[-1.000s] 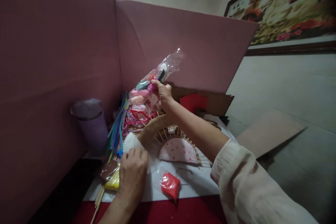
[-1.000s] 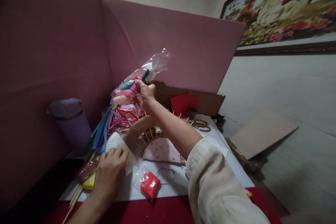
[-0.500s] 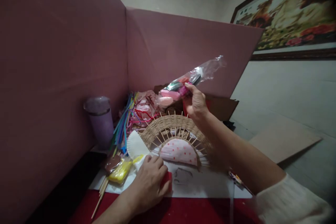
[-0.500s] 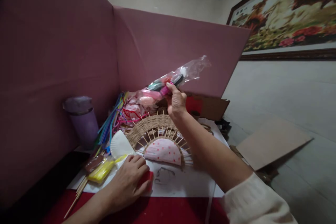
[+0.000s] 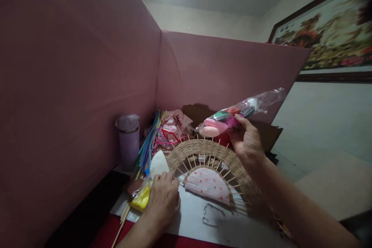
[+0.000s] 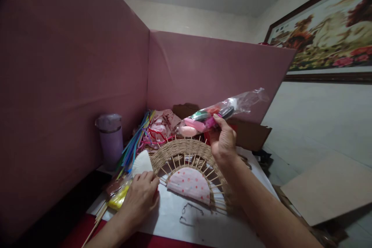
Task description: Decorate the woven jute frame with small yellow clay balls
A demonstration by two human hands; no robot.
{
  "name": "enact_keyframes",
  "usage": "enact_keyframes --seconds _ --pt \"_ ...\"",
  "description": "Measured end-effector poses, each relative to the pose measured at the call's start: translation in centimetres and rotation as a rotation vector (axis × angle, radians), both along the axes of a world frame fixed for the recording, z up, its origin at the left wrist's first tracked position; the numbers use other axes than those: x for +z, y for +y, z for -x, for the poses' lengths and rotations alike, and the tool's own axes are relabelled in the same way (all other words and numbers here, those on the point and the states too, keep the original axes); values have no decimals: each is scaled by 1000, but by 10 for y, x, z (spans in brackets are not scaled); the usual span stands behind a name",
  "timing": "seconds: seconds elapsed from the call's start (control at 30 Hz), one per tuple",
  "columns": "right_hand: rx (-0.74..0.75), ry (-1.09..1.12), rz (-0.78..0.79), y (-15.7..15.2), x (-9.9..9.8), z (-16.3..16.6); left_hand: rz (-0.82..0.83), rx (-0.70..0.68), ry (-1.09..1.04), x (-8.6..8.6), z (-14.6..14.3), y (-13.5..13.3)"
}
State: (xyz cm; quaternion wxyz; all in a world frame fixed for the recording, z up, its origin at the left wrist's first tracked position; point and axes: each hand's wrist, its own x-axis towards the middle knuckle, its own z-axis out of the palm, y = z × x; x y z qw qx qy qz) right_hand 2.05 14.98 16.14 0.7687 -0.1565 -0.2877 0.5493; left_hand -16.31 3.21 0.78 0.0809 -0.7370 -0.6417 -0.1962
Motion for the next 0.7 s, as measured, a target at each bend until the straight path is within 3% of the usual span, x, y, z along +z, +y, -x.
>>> enact_keyframes --seconds 0.3,0.53,0.7 --pt "-143 -40 -16 -19 -12 -24 -31 130 34 3 3 3" --pt "-291 -46 -177 -45 -10 -34 -125 44 17 1 2 3" --pt "-364 -35 -220 -59 -16 -26 -176 -80 -146 1 -6 6"
